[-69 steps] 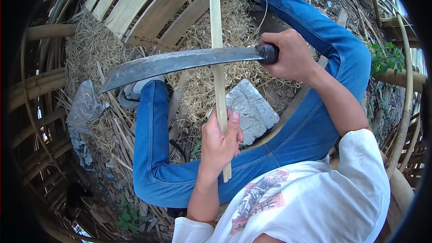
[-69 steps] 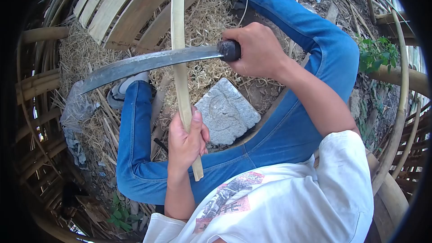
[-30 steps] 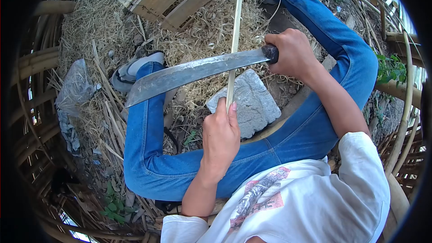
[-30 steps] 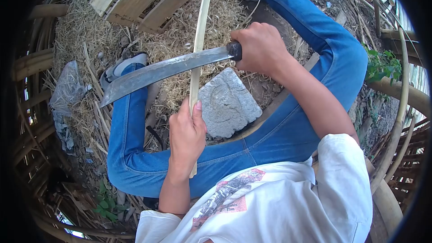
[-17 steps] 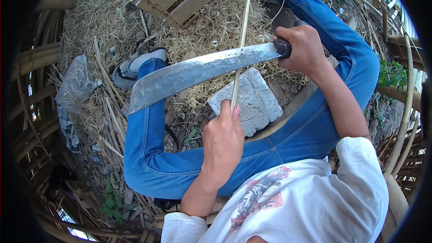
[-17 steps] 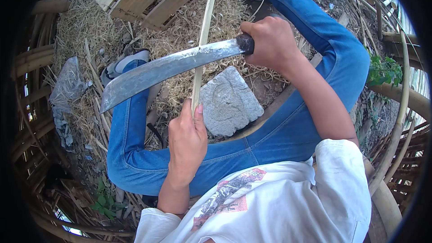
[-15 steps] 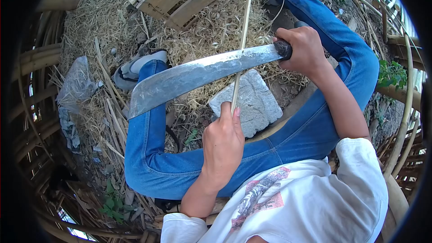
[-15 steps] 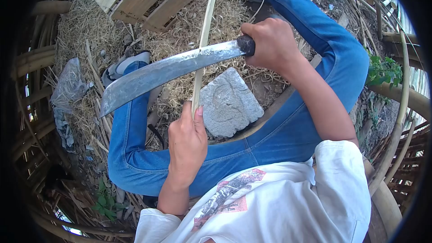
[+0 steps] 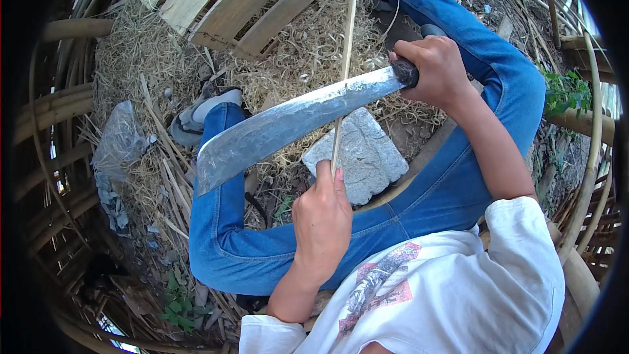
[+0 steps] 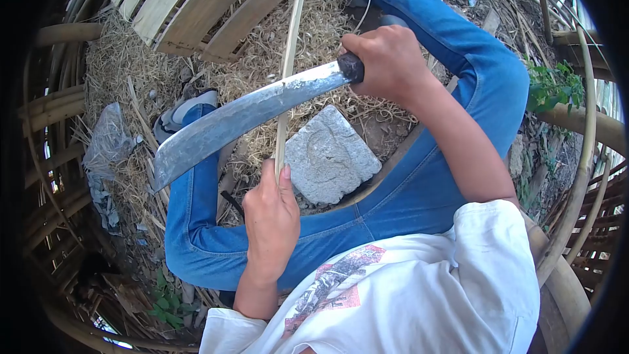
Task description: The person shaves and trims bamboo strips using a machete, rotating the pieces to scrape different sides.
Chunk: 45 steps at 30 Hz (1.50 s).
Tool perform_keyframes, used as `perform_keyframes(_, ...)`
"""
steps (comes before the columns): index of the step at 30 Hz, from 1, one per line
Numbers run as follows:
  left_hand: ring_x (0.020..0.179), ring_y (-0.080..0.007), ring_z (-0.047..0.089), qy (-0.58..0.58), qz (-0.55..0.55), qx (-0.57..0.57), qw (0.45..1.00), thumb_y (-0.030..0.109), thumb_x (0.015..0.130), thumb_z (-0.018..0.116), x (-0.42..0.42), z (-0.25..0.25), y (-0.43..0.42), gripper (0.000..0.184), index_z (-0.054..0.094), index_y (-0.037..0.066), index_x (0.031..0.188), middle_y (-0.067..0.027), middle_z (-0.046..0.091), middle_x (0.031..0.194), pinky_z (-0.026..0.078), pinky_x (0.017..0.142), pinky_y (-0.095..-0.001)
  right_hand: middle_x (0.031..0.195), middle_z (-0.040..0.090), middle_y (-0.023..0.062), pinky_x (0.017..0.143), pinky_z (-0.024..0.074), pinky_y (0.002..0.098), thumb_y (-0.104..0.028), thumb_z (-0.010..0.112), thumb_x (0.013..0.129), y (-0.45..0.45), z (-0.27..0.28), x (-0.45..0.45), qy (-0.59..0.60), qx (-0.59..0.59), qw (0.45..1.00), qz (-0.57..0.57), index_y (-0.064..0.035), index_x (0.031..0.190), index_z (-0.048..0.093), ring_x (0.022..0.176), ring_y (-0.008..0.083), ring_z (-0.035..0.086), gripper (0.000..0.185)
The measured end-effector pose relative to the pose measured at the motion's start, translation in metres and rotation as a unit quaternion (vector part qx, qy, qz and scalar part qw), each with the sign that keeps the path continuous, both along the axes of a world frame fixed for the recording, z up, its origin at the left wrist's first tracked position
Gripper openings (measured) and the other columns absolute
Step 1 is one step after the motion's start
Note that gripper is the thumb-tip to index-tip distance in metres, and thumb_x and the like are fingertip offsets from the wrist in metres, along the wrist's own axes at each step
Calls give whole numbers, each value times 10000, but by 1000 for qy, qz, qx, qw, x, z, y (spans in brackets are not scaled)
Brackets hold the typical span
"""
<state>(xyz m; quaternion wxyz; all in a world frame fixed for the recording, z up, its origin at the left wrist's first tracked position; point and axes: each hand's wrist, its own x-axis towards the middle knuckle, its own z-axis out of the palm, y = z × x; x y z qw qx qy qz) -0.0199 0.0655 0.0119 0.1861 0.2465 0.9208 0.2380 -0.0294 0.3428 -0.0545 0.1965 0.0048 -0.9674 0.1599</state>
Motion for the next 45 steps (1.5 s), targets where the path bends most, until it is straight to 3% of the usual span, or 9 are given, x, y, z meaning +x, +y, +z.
perform_keyframes(3, 612, -493, 619, -30, 20, 23, 999, 138, 1057, 517, 0, -2, 0, 191, 557, -48, 1061, -279, 579, 634, 419, 517, -548, 623, 634, 61, 575, 504, 443, -177, 735, 608, 2, -1, 1, 4, 5, 1000, -3, -139, 743, 627, 619, 304, 674, 177)
perform_keyframes(9, 610, -489, 619, 2, 67, -9, 998, 149, 1065, 491, -9, -2, 4, 212, 545, -53, 1025, -283, 575, 626, 421, 515, -548, 611, 630, 83, 559, 499, 452, -181, 726, 630, -26, 7, -5, -53, -19, 998, -2, -123, 742, 629, 609, 316, 670, 159)
perform_keyframes(12, 629, -479, 649, 8, 35, -24, 999, 144, 1058, 489, -11, -3, 5, 159, 510, -14, 1045, -263, 614, 641, 482, 537, -560, 599, 624, 85, 558, 499, 452, -173, 724, 629, -40, 4, -4, -24, -31, 998, 53, -112, 733, 620, 608, 319, 671, 159)
perform_keyframes(15, 630, -483, 646, -60, 35, -4, 998, 129, 1056, 484, -5, -1, -2, 150, 506, -20, 1049, -274, 614, 649, 480, 537, -563, 602, 628, 80, 571, 507, 444, -170, 732, 627, -31, 3, -4, -44, -25, 999, 7, -113, 722, 619, 616, 315, 676, 158)
perform_keyframes(18, 595, -496, 605, -35, 31, 56, 997, 121, 1058, 493, -3, -8, 2, 200, 554, -69, 1060, -289, 561, 623, 401, 517, -542, 608, 635, 84, 586, 518, 442, -182, 744, 633, -19, 4, -6, -39, -9, 999, -11, -115, 719, 623, 621, 319, 680, 163)
perform_keyframes(27, 580, -493, 598, -45, 61, 42, 996, 107, 1059, 476, -5, -18, 1, 191, 533, -72, 1020, -288, 550, 605, 395, 504, -537, 613, 638, 137, 578, 529, 477, -177, 719, 655, -34, 4, -4, -96, -39, 995, -11, -91, 739, 640, 597, 361, 667, 144)
perform_keyframes(33, 562, -482, 596, -42, 80, 62, 994, 102, 1060, 472, -8, -23, 8, 176, 522, -50, 985, -265, 539, 585, 392, 501, -527, 636, 653, 128, 602, 539, 463, -173, 725, 650, -42, 2, 0, -111, -38, 992, 42, -95, 750, 653, 620, 346, 683, 146)
perform_keyframes(39, 566, -458, 609, -80, 47, 85, 992, 96, 1061, 472, -2, -16, 4, 159, 517, -41, 993, -251, 536, 593, 392, 495, -504, 654, 659, 98, 616, 530, 454, -205, 764, 621, -20, -4, -3, -87, -3, 996, -28, -110, 759, 645, 655, 320, 689, 205)
perform_keyframes(45, 664, -507, 627, -104, 23, 101, 989, 64, 1041, 492, 6, -3, -2, 82, 482, -17, 1034, -291, 603, 686, 447, 541, -561, 651, 643, 59, 597, 506, 441, -168, 757, 592, 9, 1, -6, 0, 25, 998, -59, -111, 812, 648, 634, 313, 662, 252)
